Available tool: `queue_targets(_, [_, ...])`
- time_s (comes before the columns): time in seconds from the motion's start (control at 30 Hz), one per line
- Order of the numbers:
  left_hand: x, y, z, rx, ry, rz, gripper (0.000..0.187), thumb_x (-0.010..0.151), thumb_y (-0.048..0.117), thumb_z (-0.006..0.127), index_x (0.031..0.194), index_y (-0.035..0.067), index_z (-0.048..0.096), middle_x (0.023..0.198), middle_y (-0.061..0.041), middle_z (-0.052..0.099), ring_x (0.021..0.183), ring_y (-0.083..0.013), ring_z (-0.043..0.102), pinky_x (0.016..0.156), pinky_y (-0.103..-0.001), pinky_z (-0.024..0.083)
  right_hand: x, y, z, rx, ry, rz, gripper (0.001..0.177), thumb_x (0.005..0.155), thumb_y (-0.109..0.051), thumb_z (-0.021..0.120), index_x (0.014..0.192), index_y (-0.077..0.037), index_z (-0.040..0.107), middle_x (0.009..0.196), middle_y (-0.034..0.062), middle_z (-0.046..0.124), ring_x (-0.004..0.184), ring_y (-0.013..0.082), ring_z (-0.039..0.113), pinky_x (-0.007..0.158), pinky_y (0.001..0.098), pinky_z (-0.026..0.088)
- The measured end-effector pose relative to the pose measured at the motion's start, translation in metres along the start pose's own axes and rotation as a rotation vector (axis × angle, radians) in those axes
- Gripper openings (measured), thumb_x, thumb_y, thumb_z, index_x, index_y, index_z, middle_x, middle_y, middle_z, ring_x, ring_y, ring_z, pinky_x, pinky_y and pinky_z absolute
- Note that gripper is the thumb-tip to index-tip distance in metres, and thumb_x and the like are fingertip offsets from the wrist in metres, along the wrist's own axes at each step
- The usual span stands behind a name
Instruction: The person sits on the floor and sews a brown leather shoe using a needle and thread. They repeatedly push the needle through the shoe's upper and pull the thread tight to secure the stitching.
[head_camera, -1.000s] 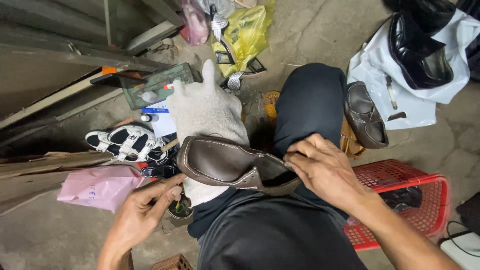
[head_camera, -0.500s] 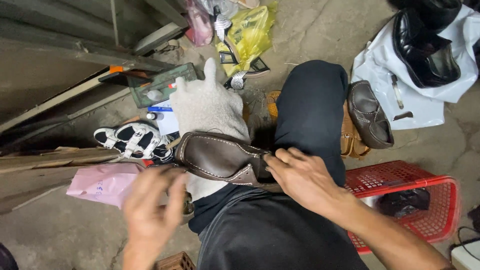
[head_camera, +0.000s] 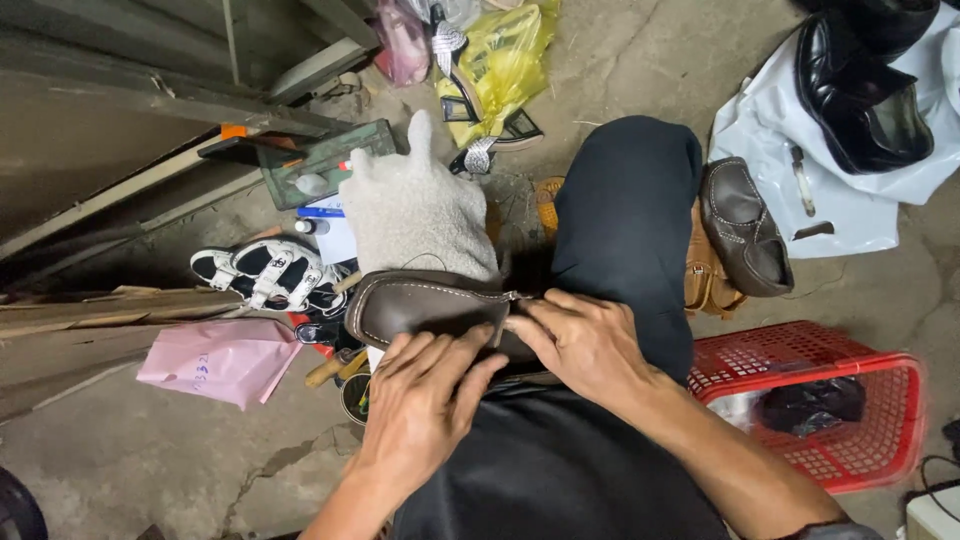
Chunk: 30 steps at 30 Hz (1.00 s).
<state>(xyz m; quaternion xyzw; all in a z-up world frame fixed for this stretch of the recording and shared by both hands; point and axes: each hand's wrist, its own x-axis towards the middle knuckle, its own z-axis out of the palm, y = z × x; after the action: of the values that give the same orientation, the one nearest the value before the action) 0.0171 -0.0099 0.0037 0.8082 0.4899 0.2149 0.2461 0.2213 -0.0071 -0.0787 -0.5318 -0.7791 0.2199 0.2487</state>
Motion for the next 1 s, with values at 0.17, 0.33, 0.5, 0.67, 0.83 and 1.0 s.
queue_targets(0.17, [-0.001, -0.001, 0.003, 0.254, -0.179, -0.246, 0.059, 0.087, 0.069, 0.070, 0.087, 0.011, 0.058, 0.073, -0.008, 0.072, 0.077, -0.0300, 0.071, 0.052, -0.045, 0.051, 0.000, -0.002, 0.001, -0.013, -0.189, 0.180, 0.041, 0.104, -0.041, 0.051, 0.092, -0.013, 0.077, 0.089, 0.0032, 0.076, 0.069, 0.0268, 0.072, 0.049, 0.0479, 0.053])
queue_targets(0.33, [0.009, -0.004, -0.004, 0.134, -0.312, -0.343, 0.035, 0.093, 0.047, 0.067, 0.089, 0.012, 0.070, 0.088, -0.001, 0.069, 0.069, -0.0307, 0.071, 0.047, -0.051, 0.050, -0.009, 0.000, 0.000, -0.098, -0.145, 0.035, 0.029, 0.101, -0.035, 0.062, 0.093, -0.010, 0.076, 0.095, 0.0035, 0.073, 0.073, 0.0249, 0.071, 0.049, 0.0432, 0.052])
queue_targets(0.5, [0.011, -0.003, -0.003, 0.094, -0.133, -0.256, 0.026, 0.096, 0.028, 0.062, 0.077, 0.012, 0.068, 0.078, 0.002, 0.062, 0.055, -0.0263, 0.064, 0.041, -0.043, 0.042, -0.018, 0.007, -0.019, -0.064, -0.278, -0.029, 0.015, 0.097, -0.025, 0.069, 0.092, -0.011, 0.073, 0.098, 0.0024, 0.064, 0.078, 0.0237, 0.062, 0.047, 0.0432, 0.053])
queue_targets(0.67, [0.007, -0.006, -0.010, -0.053, -0.142, -0.376, 0.023, 0.097, 0.028, 0.061, 0.079, 0.014, 0.067, 0.076, 0.004, 0.059, 0.055, -0.0210, 0.057, 0.048, -0.038, 0.042, -0.004, -0.008, -0.066, 0.170, -0.167, -0.079, 0.019, 0.097, -0.023, 0.069, 0.104, -0.008, 0.079, 0.098, 0.0024, 0.065, 0.083, 0.0190, 0.060, 0.057, 0.0315, 0.048])
queue_targets(0.83, [0.009, -0.004, -0.009, -0.064, -0.140, -0.342, 0.027, 0.099, 0.026, 0.060, 0.075, 0.013, 0.065, 0.075, 0.004, 0.058, 0.063, -0.0212, 0.061, 0.050, -0.041, 0.041, 0.009, -0.026, -0.110, 0.719, -0.337, 0.026, 0.014, 0.096, -0.019, 0.066, 0.096, -0.008, 0.074, 0.122, 0.0113, 0.068, 0.096, 0.0213, 0.069, 0.083, 0.0363, 0.056])
queue_targets(1.0, [0.011, -0.006, -0.009, -0.105, -0.138, -0.283, 0.029, 0.101, 0.023, 0.059, 0.075, 0.011, 0.062, 0.074, 0.001, 0.054, 0.065, -0.0213, 0.060, 0.052, -0.040, 0.040, -0.006, -0.008, -0.085, 1.432, -0.497, 0.031, 0.010, 0.101, -0.007, 0.058, 0.101, 0.000, 0.064, 0.101, 0.0197, 0.075, 0.095, 0.0325, 0.077, 0.084, 0.0423, 0.068])
